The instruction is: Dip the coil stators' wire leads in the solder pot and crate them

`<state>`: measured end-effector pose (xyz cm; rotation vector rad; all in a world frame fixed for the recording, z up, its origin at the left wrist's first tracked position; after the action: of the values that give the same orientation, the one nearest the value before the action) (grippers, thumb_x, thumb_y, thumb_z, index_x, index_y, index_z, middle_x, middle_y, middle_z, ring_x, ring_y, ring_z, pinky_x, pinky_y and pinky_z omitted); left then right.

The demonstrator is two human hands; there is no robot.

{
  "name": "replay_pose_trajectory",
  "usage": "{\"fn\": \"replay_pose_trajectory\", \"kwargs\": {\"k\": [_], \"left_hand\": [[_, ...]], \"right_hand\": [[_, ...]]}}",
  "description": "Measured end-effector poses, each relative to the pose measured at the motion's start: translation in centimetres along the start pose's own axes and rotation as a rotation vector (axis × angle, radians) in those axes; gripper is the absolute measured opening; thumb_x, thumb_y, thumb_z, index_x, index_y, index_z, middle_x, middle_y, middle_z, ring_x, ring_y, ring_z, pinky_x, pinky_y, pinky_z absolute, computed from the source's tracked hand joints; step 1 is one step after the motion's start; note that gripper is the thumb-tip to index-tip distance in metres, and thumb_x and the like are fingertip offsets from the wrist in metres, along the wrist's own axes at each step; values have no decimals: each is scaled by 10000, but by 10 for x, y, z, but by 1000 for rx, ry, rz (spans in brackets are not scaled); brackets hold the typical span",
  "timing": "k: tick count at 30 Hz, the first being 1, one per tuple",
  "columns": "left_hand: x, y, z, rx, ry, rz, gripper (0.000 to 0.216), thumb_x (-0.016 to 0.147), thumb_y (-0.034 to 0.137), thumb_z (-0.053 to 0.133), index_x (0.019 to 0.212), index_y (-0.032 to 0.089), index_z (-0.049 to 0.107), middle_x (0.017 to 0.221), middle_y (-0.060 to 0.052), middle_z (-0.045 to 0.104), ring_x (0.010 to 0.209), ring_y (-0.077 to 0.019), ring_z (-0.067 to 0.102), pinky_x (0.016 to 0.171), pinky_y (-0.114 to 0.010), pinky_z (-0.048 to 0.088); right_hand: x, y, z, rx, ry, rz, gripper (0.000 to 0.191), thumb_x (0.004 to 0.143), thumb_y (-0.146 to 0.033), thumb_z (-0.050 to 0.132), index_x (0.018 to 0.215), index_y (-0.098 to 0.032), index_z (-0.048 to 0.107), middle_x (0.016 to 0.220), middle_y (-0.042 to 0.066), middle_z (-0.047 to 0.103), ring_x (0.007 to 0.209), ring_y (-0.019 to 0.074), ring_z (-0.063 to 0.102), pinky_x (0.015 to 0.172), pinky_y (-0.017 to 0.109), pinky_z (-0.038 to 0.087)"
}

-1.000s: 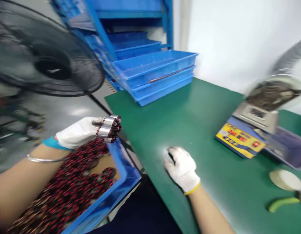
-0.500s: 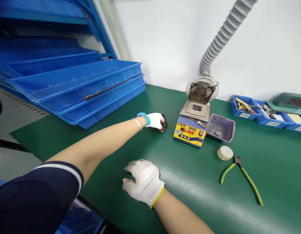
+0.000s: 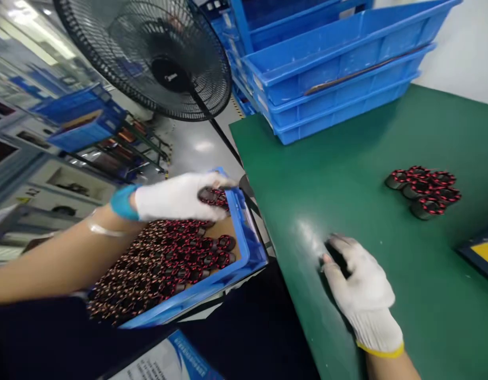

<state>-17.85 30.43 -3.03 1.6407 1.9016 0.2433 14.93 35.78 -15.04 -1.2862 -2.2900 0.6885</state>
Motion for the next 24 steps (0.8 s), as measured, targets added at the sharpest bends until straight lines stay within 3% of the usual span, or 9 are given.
{"fn": "replay_pose_trajectory", "kwargs": {"k": [2, 4, 6, 9, 14, 20, 24], "left_hand": [[-50, -47, 27, 139, 0, -38, 815, 663, 424, 755, 1393, 222, 456, 1390, -108, 502, 1253, -312, 492, 1079, -448, 381], [-83, -71, 57, 290, 58, -6, 849, 701, 428, 724, 1445, 219, 373, 1535, -140, 291, 1365, -348, 349, 1104, -484, 347], [-99, -75, 83, 387, 73, 58, 798, 743, 386, 688, 1451, 224, 360, 1572, -151, 183, 1394, -360, 292, 1095, -496, 351], [-102, -65, 106, 484, 13, 179, 675, 808, 372, 628, 1433, 285, 387, 1564, -137, 218, 1371, -371, 327, 1061, -553, 349], [-97, -61, 112, 546, -14, 253, 512, 882, 362, 537, 1377, 261, 458, 1491, -126, 383, 1270, -326, 458, 983, -528, 398], [-101, -58, 115, 565, -30, 387, 465, 894, 296, 499, 1352, 224, 466, 1480, -117, 406, 1309, -332, 407, 963, -497, 405], [-105, -50, 105, 545, -83, 506, 456, 891, 308, 478, 1345, 267, 471, 1452, -103, 442, 1282, -333, 431, 908, -470, 437]], "right_hand": [[-2, 1, 1, -15, 3, -1, 394, 870, -494, 482, 1143, -262, 646, 1208, 72, 647, 1114, 282, 608, 952, 441, 504], [-5, 1, 1, -25, 19, -3, 388, 866, -497, 489, 1142, -272, 644, 1201, 64, 650, 1103, 275, 615, 947, 434, 510], [-8, 1, 0, -29, 52, -2, 382, 860, -489, 505, 1141, -270, 642, 1196, 54, 652, 1094, 264, 621, 953, 424, 509], [-11, 0, -2, -25, 80, -2, 386, 852, -477, 521, 1138, -248, 641, 1190, 53, 654, 1103, 255, 615, 982, 412, 494], [-13, 0, -1, -11, 40, 53, 371, 844, -460, 523, 1137, -261, 634, 1223, 41, 638, 1144, 263, 593, 1016, 440, 466], [-14, 0, -2, 4, 28, 74, 369, 845, -459, 525, 1143, -267, 626, 1222, 47, 639, 1143, 273, 595, 999, 456, 477], [-14, 1, -2, 21, 35, 70, 372, 847, -464, 527, 1143, -261, 625, 1209, 51, 644, 1139, 267, 596, 1010, 461, 466]]}}
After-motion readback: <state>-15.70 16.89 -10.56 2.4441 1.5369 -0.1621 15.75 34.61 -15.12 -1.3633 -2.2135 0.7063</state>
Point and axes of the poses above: each hand's wrist, its own x-axis towards the middle knuckle, its own z-axis out of the palm, y = z × x, the point moved 6 cm from there along x, towards the middle knuckle
